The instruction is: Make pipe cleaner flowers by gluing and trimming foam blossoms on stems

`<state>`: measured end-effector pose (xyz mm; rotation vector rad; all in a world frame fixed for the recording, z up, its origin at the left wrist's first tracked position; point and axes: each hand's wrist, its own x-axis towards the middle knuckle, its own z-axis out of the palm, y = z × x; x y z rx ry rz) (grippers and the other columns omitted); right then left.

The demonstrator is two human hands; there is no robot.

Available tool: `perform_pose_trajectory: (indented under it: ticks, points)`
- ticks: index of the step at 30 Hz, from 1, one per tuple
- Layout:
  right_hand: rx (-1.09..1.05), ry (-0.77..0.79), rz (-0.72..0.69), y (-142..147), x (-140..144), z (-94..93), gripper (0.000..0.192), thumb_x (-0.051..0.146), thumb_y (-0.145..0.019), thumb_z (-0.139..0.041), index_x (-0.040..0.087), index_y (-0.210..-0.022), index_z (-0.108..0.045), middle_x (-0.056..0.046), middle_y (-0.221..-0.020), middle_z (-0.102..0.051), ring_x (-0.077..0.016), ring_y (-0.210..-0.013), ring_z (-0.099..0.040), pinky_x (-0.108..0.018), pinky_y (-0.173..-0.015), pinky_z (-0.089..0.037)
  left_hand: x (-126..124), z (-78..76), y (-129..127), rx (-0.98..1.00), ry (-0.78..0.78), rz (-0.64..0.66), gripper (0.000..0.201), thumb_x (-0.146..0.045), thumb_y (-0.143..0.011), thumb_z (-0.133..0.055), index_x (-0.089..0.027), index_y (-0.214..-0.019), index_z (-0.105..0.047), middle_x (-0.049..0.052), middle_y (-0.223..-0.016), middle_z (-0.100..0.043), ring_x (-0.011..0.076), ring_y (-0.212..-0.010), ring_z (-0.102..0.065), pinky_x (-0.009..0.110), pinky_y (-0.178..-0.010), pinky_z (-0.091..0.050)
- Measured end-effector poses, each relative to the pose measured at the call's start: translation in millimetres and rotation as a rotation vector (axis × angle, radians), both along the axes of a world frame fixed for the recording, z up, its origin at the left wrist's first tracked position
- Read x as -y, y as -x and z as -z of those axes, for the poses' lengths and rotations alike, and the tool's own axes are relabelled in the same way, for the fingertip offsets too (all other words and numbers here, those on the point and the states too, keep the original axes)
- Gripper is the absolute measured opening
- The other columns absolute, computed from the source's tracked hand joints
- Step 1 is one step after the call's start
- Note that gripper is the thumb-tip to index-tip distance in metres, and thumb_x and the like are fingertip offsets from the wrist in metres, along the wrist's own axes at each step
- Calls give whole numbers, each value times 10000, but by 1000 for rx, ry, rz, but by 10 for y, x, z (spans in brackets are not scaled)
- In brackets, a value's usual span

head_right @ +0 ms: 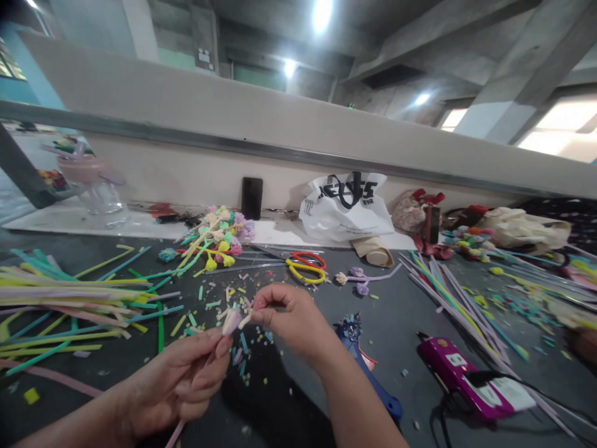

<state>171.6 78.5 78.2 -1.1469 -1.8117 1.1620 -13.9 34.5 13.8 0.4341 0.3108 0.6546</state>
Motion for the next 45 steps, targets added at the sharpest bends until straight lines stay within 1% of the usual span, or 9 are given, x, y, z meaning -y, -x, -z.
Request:
perform_pose_trajectory:
  ticks: [3,6,10,14,21,26,31,38,45]
  points:
    - [85,-177,-74,21,47,-56,111,101,-682,-633,165,-602,-590,-4,-806,-575,-124,-802,-542,-246,-767,-403,17,19,-5,-40,5,-9,253,-314,-898,-363,-167,-763,-517,-47,-494,-436,18,-343,-187,133,-332,-163]
    - [117,-243,-101,21,67,-72,128,74,-700,-631,173,-629,-593,0,-811,-564,-123,-816,-538,-243,-769,-403,29,31,-10,-64,16,-5,243,-331,-891,-382,-169,-766,-513,-47,-494,-444,19,-341,-193,137,-334,-172]
    - [84,-239,-121,4,69,-61,120,76,-713,-630,166,-643,-591,-7,-786,-562,-128,-780,-538,-252,-738,-411,18,40,-17,-73,22,3,256,-332,-897,-366,-167,-771,-514,-46,-496,-454,18,-330,-194,141,-331,-181]
    - [80,-245,-94,43,72,-36,148,40,-700,-630,160,-624,-590,3,-737,-565,-118,-724,-534,-237,-685,-412,4,51,-20,-62,13,1,262,-334,-897,-362,-167,-767,-516,-47,-494,-452,17,-326,-191,140,-328,-182]
    - [141,-349,-107,133,60,59,151,37,-685,-667,167,-633,-611,-1,-757,-590,-126,-762,-547,-249,-718,-416,28,49,-13,-72,-21,-4,297,-319,-909,-319,-161,-755,-518,-40,-498,-452,21,-330,-203,148,-332,-209]
    - [189,-394,-88,142,55,63,160,36,-682,-666,175,-624,-612,6,-741,-590,-123,-729,-547,-259,-707,-417,20,48,-17,-66,-12,8,259,-314,-904,-338,-171,-769,-506,-41,-506,-459,19,-329,-198,144,-329,-177]
    - [237,-440,-67,135,54,82,151,54,-683,-667,187,-631,-618,2,-748,-610,-141,-773,-558,-292,-746,-412,30,50,-24,-90,-13,7,248,-315,-898,-351,-175,-761,-502,-47,-491,-450,23,-328,-186,147,-325,-173]
    - [281,-483,-46,141,62,99,156,63,-684,-674,190,-619,-611,1,-735,-623,-149,-780,-571,-331,-790,-388,15,15,-32,-137,-57,15,262,-308,-899,-343,-170,-788,-536,-48,-469,-449,20,-318,-177,145,-327,-192]
    - [315,-485,-35,141,73,120,177,28,-653,-696,182,-623,-614,6,-744,-628,-148,-787,-574,-335,-807,-371,28,26,-26,-160,-68,10,250,-309,-896,-351,-171,-808,-540,-58,-449,-422,21,-322,-163,141,-330,-162]
